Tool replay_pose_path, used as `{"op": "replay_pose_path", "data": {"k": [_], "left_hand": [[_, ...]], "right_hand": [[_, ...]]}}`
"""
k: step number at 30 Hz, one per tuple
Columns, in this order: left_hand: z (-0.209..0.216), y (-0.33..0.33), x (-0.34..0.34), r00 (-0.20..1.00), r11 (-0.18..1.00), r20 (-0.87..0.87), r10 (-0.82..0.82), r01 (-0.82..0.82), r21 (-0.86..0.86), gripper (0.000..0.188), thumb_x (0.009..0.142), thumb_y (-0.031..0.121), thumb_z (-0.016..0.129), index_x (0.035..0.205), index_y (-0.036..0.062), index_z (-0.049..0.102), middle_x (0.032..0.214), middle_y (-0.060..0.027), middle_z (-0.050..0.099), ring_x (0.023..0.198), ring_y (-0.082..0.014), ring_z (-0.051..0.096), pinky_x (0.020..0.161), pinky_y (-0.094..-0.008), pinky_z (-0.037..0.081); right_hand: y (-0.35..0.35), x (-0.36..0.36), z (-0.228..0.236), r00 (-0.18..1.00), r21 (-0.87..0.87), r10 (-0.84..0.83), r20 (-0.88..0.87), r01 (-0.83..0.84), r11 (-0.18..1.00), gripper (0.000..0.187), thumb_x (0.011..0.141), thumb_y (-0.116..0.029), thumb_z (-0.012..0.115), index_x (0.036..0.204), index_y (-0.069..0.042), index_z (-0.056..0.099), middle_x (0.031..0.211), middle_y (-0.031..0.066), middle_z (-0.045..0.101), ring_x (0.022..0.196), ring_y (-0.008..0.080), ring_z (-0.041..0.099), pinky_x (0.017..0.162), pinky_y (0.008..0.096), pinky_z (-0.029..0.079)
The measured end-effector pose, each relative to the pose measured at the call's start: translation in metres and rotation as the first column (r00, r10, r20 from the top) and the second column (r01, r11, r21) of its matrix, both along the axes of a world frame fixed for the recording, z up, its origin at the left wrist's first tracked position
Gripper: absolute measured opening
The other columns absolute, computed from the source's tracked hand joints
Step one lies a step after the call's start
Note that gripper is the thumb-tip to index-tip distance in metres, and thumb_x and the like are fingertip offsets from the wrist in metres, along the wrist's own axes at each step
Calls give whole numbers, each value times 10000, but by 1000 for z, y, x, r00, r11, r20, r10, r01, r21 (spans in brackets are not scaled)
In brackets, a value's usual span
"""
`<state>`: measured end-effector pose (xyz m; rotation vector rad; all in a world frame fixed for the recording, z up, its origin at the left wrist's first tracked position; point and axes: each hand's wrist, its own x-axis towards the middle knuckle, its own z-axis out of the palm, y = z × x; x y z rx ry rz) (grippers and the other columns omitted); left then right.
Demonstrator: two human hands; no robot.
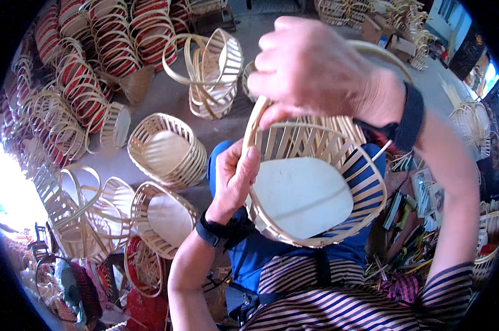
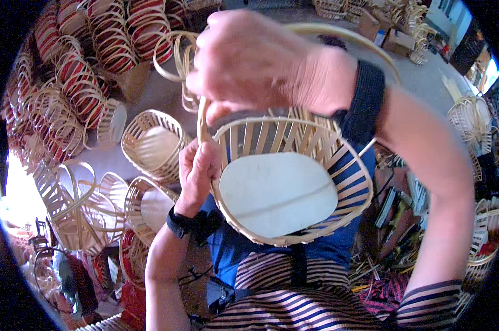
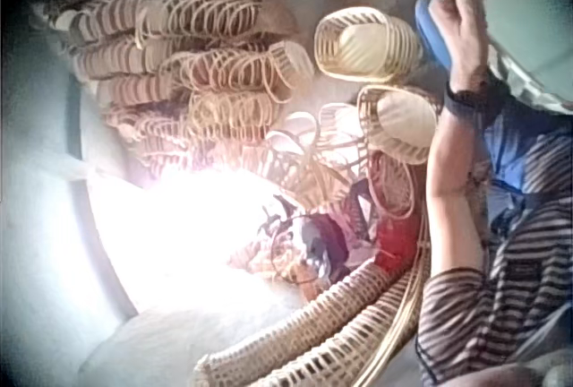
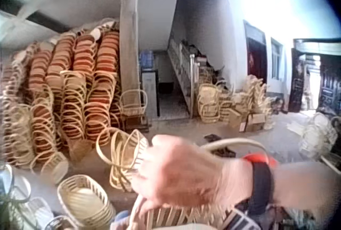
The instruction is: The person assembles wooden baskets by attaching pre-formed handles and side slats to a base using a pneumatic nail gun and then trimming excess material with shears.
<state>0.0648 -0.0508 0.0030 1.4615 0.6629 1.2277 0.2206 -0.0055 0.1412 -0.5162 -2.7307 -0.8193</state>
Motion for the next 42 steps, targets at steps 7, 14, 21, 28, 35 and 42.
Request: {"op": "replay_pose_path", "data": {"k": [7, 14, 21, 28, 35, 42], "left_hand": [[7, 4, -4, 998, 998, 3, 56, -55, -23, 381, 871, 334, 353, 585, 83, 380, 464, 39, 317, 405, -45, 278, 382, -189, 200], [18, 6, 0, 988, 987, -11, 154, -154, -53, 383, 860, 330, 381, 562, 91, 411, 450, 41, 328, 401, -41, 263, 379, -197, 178], [15, 16, -10, 984, 993, 137, 113, -116, 17, 316, 848, 291, 430, 620, 75, 462, 477, 40, 353, 392, -26, 285, 359, -172, 215], [12, 25, -27, 966, 967, -38, 255, -255, 20, 339, 871, 315, 372, 638, 78, 440, 502, 32, 364, 424, -39, 278, 403, -190, 250], [1, 65, -76, 706, 851, -477, 524, -449, 271, 306, 817, 133, 450, 1091, 3, 419, 899, -47, 445, 859, -125, 416, 785, -252, 335], [-70, -3, -14, 937, 968, -333, -104, 18, -251, 391, 820, 200, 442, 1156, 32, 336, 1109, -85, 413, 1001, -160, 403, 851, -285, 335]], "right_hand": [[-1, -13, -16, 951, 46, 143, -273, -135, 990, 456, 649, -510, 562, 498, -97, 443, 455, 25, 439, 384, 153, 459, 350, 263, 375], [-1, 0, -29, 949, 70, -60, -309, 85, 994, 539, 605, -621, 525, 447, -118, 414, 379, -12, 373, 306, 93, 355, 301, 223, 295], [8, -9, -36, 908, 130, -51, -417, 116, 985, 521, 550, -588, 593, 415, -122, 403, 349, -35, 335, 292, 74, 290, 298, 209, 246], [7, 27, -34, 859, 184, -91, -504, 210, 960, 261, 684, -301, 623, 687, -68, 507, 601, 35, 497, 514, 126, 449, 493, 270, 378], [-34, 134, -96, 177, -830, -813, -555, -182, 527, 231, 770, -299, 533, 794, -74, 490, 606, -5, 452, 523, 64, 407, 481, 210, 352], [-60, -13, -139, 289, -740, -702, -650, -453, 498, 202, 833, -209, 464, 801, -19, 523, 611, 52, 533, 556, 133, 519, 507, 286, 414]]}}
